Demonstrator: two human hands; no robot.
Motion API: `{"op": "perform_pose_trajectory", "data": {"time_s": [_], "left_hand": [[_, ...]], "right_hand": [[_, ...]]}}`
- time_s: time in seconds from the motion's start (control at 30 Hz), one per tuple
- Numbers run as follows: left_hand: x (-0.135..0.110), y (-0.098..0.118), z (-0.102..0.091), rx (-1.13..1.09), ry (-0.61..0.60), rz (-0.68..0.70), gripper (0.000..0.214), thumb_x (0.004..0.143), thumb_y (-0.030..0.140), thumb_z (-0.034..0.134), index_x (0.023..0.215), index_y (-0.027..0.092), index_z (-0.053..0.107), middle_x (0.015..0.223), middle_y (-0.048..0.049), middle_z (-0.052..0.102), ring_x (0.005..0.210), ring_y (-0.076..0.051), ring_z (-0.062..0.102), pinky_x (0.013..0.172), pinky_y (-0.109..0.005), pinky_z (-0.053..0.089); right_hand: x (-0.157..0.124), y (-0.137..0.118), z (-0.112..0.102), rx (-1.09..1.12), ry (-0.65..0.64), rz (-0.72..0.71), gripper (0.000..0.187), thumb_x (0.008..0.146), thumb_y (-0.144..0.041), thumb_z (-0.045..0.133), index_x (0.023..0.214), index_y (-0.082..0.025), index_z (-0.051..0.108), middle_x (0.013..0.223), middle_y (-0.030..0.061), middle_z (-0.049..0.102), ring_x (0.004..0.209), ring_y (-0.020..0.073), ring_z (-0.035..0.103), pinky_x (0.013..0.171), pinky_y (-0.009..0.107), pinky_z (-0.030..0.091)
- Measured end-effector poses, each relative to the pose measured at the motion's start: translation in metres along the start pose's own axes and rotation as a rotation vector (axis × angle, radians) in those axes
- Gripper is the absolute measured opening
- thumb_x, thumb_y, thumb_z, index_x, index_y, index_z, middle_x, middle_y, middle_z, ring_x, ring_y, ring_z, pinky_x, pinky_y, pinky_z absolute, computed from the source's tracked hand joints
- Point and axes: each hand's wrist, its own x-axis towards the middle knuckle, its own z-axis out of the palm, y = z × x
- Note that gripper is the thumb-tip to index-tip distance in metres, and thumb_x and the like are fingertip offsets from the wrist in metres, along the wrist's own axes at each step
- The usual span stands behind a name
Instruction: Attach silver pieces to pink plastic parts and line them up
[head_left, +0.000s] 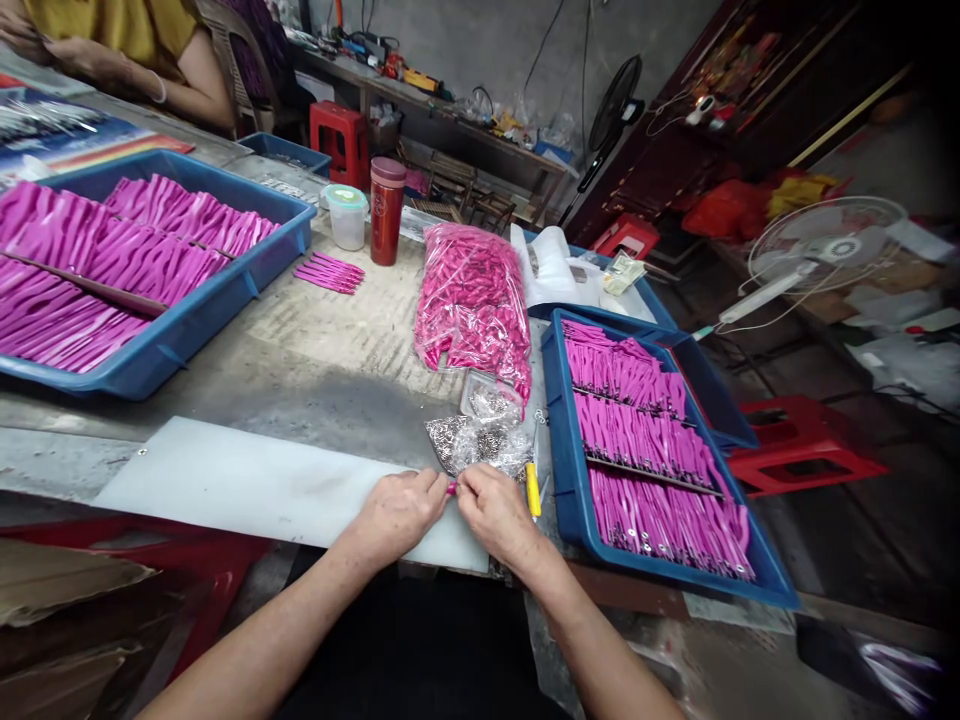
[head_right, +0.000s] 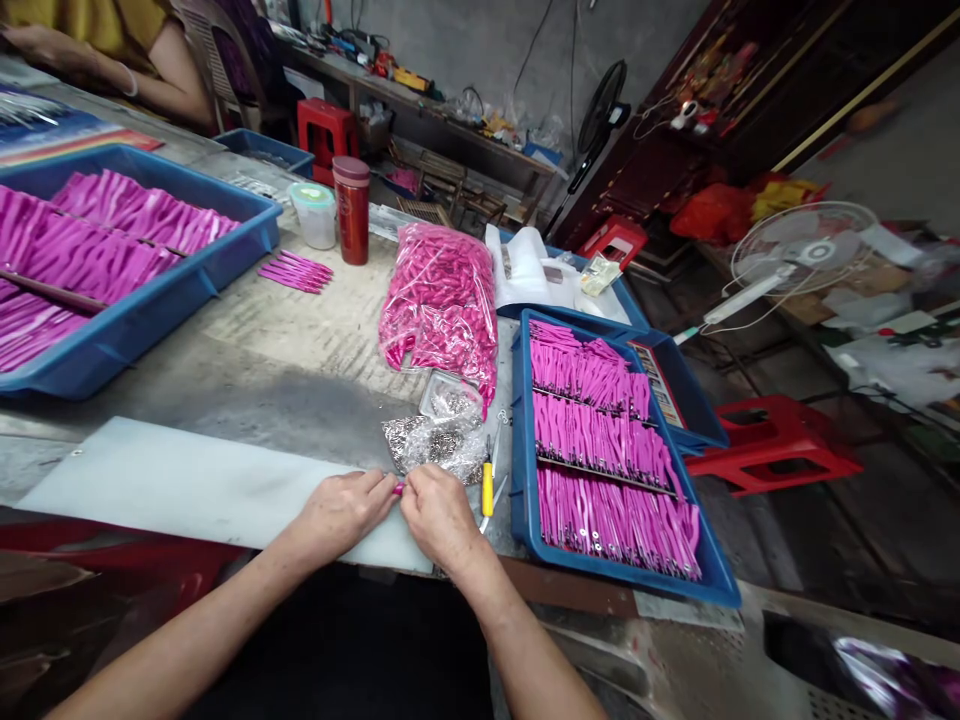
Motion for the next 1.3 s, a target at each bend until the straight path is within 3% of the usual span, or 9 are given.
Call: {"op": "perform_pose_trajectory", "data": {"time_s": [0.23,0.43,0.77,0.93,1.1,1.23,1.3], "left_hand": [[0.001,0.001,-0.001,-0.02,-0.014,-0.016,0.021,0.085,0.021,0.035,0.072,0.017,0.05,0.062,-0.0002,0.054,0.054,-0.014,0.055,0.047,-0.024,0.038],[0.001,0.0,-0.003,-0.049,-0.032,-0.038,0.023,0.086,0.023,0.033,0.074,0.017,0.051,0.062,-0.0009,0.055,0.056,-0.013,0.055,0.049,-0.023,0.038],[-0.001,-0.004,-0.004,-0.105,0.104,-0.015,0.024,0.086,0.026,0.033,0.073,0.017,0.052,0.061,0.0005,0.052,0.052,-0.01,0.051,0.046,-0.021,0.037],[-0.003,-0.006,-0.001,-0.124,0.133,-0.006,0.022,0.086,0.025,0.035,0.074,0.017,0.052,0.061,0.0004,0.052,0.054,-0.011,0.052,0.048,-0.022,0.038],[-0.005,-0.002,0.0,-0.115,0.147,0.032,0.018,0.084,0.023,0.037,0.073,0.017,0.05,0.061,0.0007,0.051,0.053,-0.01,0.052,0.049,-0.021,0.038],[-0.007,0.0,-0.004,-0.071,0.108,0.021,0.017,0.084,0.024,0.038,0.073,0.018,0.049,0.061,0.001,0.052,0.052,-0.011,0.052,0.048,-0.022,0.037],[-0.007,-0.006,-0.009,-0.053,0.077,0.006,0.015,0.084,0.026,0.038,0.075,0.019,0.049,0.063,0.001,0.053,0.053,-0.011,0.052,0.048,-0.022,0.037]], "right_hand": [[-0.002,0.004,0.003,0.016,0.035,-0.039,0.021,0.075,-0.01,0.042,0.056,-0.017,0.047,0.059,-0.0002,0.049,0.059,0.0116,0.045,0.056,0.022,0.031],[-0.004,0.007,0.004,0.077,0.03,0.054,0.018,0.078,-0.017,0.048,0.059,-0.018,0.045,0.06,-0.0012,0.048,0.061,0.0121,0.046,0.057,0.022,0.033],[-0.008,0.008,-0.012,0.283,0.061,0.124,0.018,0.08,-0.025,0.046,0.064,-0.019,0.043,0.06,-0.0034,0.047,0.059,0.0106,0.045,0.055,0.02,0.032],[-0.009,0.006,-0.003,0.239,0.091,0.088,0.016,0.083,-0.028,0.042,0.073,-0.018,0.048,0.07,0.0,0.052,0.068,0.013,0.049,0.062,0.022,0.035],[-0.007,0.001,0.005,0.208,0.106,0.092,0.024,0.083,-0.026,0.04,0.061,-0.018,0.046,0.062,-0.0005,0.051,0.063,0.0128,0.049,0.057,0.023,0.034],[-0.009,0.004,0.012,0.275,0.164,0.092,0.029,0.084,-0.03,0.038,0.059,-0.018,0.048,0.059,0.0003,0.054,0.058,0.0129,0.052,0.053,0.022,0.037],[-0.012,0.009,0.019,0.344,0.256,0.09,0.029,0.086,-0.033,0.034,0.069,-0.018,0.054,0.066,0.0024,0.06,0.061,0.0137,0.056,0.055,0.022,0.041]]}}
